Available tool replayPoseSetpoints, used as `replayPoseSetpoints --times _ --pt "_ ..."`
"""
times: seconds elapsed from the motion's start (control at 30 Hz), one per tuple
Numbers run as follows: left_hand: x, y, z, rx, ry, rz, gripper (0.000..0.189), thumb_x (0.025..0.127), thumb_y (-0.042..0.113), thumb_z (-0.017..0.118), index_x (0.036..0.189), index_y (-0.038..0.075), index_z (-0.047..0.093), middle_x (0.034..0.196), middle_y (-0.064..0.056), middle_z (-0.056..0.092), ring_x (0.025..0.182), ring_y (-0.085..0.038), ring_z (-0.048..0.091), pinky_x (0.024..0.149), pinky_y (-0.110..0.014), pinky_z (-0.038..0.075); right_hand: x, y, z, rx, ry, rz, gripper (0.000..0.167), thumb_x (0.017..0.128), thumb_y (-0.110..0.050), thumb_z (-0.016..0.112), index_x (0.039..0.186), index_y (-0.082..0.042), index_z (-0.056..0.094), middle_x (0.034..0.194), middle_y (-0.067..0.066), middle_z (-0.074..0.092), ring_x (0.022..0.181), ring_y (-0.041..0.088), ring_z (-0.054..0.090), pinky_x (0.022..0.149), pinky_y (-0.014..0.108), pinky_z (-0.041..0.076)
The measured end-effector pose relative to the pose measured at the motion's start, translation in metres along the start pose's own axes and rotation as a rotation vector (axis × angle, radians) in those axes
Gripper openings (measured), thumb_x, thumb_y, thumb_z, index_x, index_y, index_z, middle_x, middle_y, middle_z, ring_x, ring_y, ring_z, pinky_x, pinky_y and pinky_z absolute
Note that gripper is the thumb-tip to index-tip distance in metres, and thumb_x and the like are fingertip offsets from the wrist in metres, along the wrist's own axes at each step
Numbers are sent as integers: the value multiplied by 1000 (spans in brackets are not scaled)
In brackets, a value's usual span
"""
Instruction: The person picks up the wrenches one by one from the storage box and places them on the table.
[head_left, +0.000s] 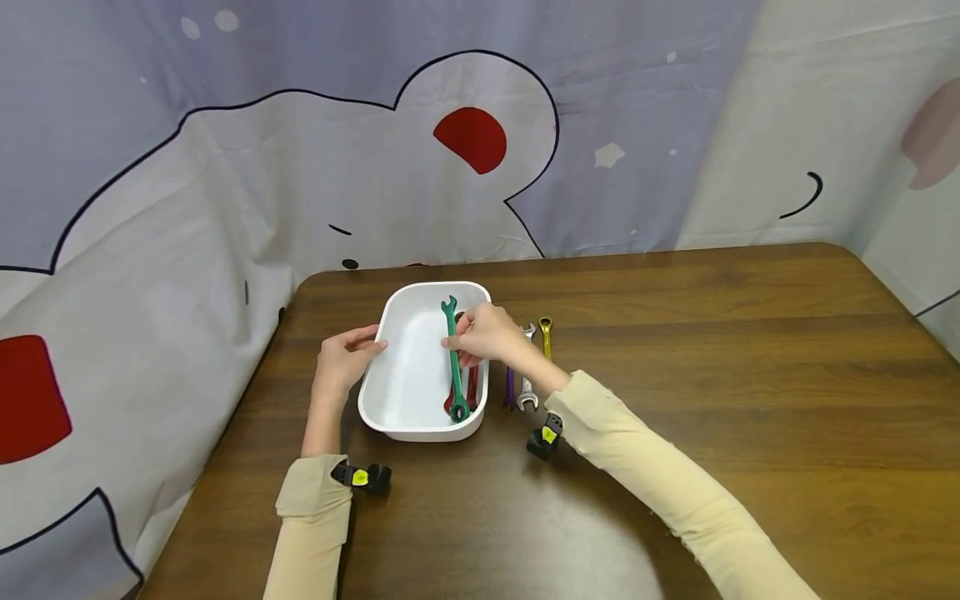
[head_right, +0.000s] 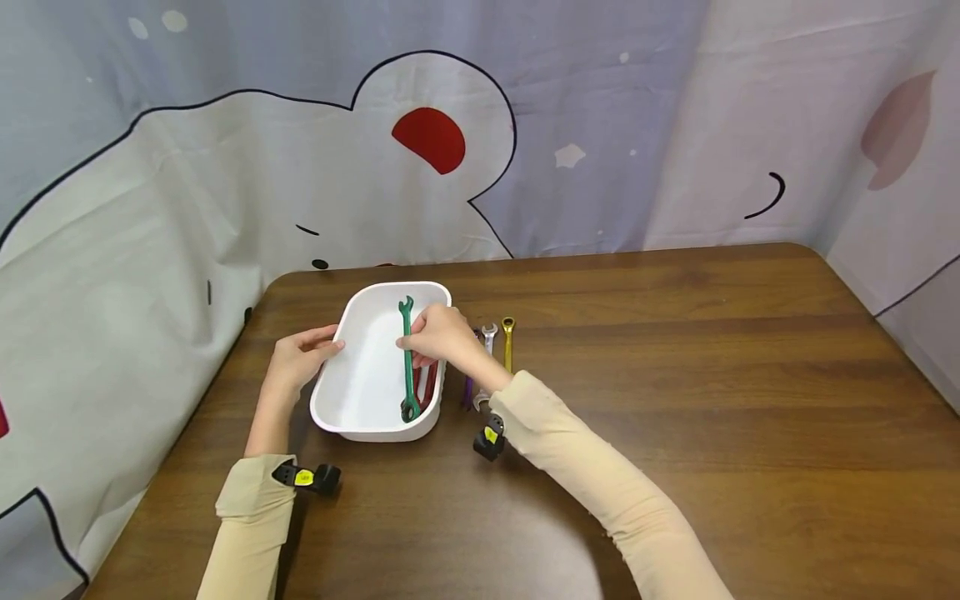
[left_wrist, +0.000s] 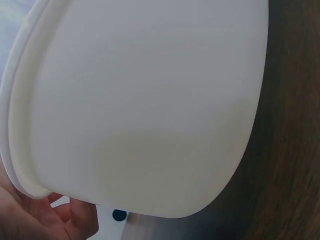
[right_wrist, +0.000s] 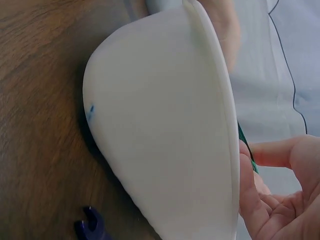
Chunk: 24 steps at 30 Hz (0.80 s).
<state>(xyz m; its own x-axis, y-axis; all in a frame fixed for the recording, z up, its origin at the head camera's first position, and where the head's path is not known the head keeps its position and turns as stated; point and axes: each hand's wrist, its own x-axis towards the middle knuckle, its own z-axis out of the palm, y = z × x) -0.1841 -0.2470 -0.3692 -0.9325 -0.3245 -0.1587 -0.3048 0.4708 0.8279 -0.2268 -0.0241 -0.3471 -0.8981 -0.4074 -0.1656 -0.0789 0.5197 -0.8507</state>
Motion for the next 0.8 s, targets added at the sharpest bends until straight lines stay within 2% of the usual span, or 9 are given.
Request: replayPoseSetpoints --times 0.17,0.3,0.47,0.63,0.8 --pt "0 -2 -1 -3 2 9 41 92 24 64 130 7 61 124 -19 63 109 -26 60 81 -27 48 -2 -1 -5 -5 13 6 21 84 -21 74 86 -3 63 65 8 71 66 25 72 54 26 56" --pt "0 -1 -3 15 -5 27 40 93 24 62 130 7 61 124 -20 63 106 -25 60 75 -23 48 -4 0 -7 -7 33 -4 22 84 -22 74 85 -3 63 66 9 71 65 25 72 54 27 56" --pt "0 1 -6 44 -6 31 39 94 23 60 130 7 61 123 -21 63 102 -25 61 70 -21 48 -2 3 -9 0 51 -35 23 84 -22 74 85 -3 62 66 8 71 55 16 68 55 28 56" --pt "-1 3 -6 47 -27 25 39 94 22 59 130 7 60 124 -21 63 103 -26 61 70 -21 49 -1 6 -12 45 43 -11 23 85 -21 73 89 -2 61 67 8 70 51 11 65 54 26 56" --pt "-2 5 -7 35 -56 5 40 95 21 58 132 7 58 126 -20 62 101 -24 60 70 -21 50 -2 8 -17 103 43 4 25 86 -22 72 93 -1 61 67 8 69 51 10 64 61 34 58"
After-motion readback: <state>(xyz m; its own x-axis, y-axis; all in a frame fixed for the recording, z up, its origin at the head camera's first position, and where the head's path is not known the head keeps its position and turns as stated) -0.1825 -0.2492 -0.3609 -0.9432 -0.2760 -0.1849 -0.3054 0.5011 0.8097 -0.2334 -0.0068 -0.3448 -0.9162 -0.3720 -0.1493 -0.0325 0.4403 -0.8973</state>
